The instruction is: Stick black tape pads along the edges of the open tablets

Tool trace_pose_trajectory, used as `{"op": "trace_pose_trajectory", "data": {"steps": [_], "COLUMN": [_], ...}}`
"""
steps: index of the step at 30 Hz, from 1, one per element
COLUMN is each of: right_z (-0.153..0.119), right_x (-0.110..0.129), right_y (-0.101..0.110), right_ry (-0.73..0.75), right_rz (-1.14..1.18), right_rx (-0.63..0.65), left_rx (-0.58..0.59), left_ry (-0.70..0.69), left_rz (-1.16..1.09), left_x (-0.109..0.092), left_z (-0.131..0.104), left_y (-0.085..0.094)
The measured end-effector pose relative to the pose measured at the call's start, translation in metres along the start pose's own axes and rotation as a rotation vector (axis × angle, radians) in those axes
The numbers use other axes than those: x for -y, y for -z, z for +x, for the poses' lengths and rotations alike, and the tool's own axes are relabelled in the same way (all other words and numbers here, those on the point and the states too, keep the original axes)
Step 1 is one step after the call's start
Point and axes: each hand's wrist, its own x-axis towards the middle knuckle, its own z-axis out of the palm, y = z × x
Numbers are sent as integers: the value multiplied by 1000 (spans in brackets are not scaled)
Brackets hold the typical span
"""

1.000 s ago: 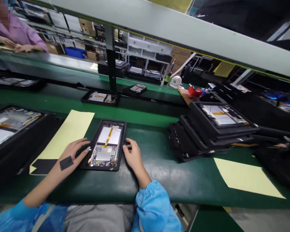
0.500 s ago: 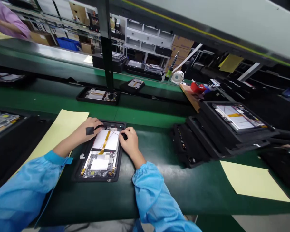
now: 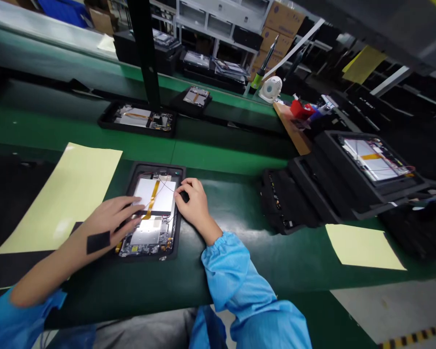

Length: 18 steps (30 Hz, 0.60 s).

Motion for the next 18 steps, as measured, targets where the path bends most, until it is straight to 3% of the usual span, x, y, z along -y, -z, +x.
{"op": "trace_pose_trajectory", "data": {"steps": [5, 11, 14, 18], "right_z": [-10, -19, -10, 31], "right_x": [4, 4, -7, -27], "right_y": [6, 4, 4, 7], "right_ry": [-31, -123, -90, -30], "right_rz": [25, 75, 56, 63], "right_rx": [56, 45, 48, 76], "left_rx": [-57, -148, -111, -102], "left_ry": [9, 319, 254, 165], "left_rz": [-13, 92, 118, 167], "left_x": [-15, -45, -48, -34], "left_z": [-42, -70, -82, -89], "left_y": [-2, -16, -23, -26]}}
